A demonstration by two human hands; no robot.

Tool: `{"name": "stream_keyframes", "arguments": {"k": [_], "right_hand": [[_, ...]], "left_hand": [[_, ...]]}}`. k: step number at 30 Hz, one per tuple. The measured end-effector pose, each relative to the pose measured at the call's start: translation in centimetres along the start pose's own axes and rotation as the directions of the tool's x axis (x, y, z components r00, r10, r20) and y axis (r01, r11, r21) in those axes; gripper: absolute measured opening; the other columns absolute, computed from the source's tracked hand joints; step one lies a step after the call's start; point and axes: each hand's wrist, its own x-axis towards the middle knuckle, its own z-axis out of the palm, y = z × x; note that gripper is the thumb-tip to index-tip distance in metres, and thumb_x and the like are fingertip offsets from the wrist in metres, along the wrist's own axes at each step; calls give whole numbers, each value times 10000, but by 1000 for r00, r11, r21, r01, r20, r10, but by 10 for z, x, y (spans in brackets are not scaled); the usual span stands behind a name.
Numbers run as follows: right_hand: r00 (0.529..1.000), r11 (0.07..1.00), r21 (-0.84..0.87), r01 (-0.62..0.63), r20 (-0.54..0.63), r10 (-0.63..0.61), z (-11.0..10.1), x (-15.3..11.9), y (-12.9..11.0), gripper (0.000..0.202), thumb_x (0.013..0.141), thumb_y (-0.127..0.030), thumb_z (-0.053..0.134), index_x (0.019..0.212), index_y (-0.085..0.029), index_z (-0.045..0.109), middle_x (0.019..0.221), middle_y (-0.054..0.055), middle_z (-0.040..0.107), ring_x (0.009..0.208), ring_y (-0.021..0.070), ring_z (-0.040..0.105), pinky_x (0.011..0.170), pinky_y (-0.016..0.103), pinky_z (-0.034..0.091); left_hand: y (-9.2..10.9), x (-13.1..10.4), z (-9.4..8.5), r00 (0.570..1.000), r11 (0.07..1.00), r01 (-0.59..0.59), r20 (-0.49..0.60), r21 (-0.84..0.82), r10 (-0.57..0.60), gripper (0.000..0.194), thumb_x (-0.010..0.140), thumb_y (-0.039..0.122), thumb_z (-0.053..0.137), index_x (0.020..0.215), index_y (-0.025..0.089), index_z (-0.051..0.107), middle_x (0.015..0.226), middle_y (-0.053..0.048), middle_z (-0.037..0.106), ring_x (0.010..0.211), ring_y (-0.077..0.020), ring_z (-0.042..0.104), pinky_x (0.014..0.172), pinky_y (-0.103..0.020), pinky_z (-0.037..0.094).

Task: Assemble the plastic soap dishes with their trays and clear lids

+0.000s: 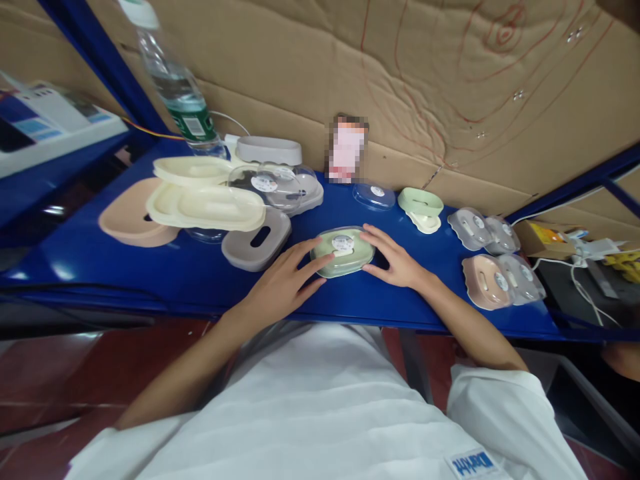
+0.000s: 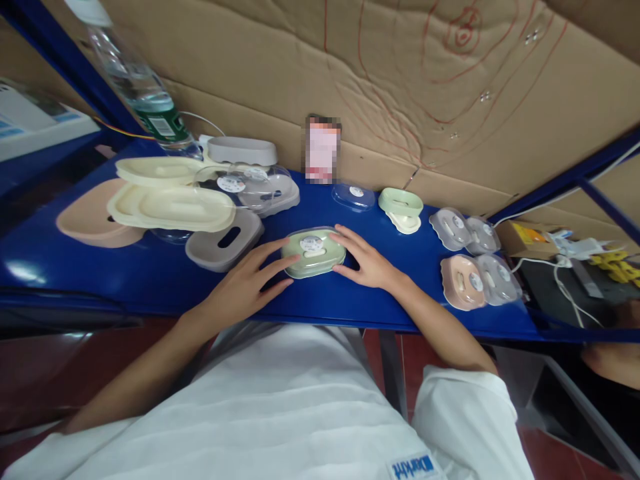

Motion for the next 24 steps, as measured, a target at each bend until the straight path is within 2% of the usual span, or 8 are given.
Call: {"name": "stream_keyframes", "arguments": {"k": [4, 8, 17, 24], "right_hand": [[1000, 997, -73, -21, 7, 21, 0, -1, 0, 869, 1021, -516, 711, 1743, -396, 241, 1796, 22, 300, 1627, 320, 368, 1339, 543, 373], [1000, 998, -68, -2, -30, 0, 3, -3, 4, 898, 1004, -502, 735, 1738, -407, 227, 1783, 3, 319, 1603, 308, 408, 1342, 522, 372], [999, 993, -117, 17, -45, -22, 4, -2, 4, 876, 1016, -504, 721, 1741, -397, 240, 1777, 34, 347, 1601, 310, 421, 1323, 529, 409], [999, 974, -227, 2, -36, -10, -10, -2, -1, 814, 959, -618, 753, 1634, -268, 461, 1686, 161, 487, 1550, 359, 497, 1244, 600, 478]], "left_hand": [[0, 0, -1, 1000, 1000, -4, 3, -4, 4, 450, 1092, 283, 583, 1539, 245, 553, 1635, -188, 487, 1504, -345, 527, 1212, -567, 514], [1, 0, -1, 1000, 1000, -21, 5, -9, 22, 474, 1091, 276, 582, 1561, 247, 525, 1645, -193, 469, 1529, -347, 499, 1219, -572, 507], [0, -1, 0, 1000, 1000, -17, 25, -25, 17, 517, 1083, 269, 587, 1592, 263, 495, 1668, -185, 446, 1549, -357, 473, 1234, -590, 488], [2, -3, -2, 998, 1000, -3, 57, -10, 3, 533, 1089, 304, 582, 1605, 221, 475, 1709, -211, 379, 1562, -363, 461, 1240, -562, 484]]}}
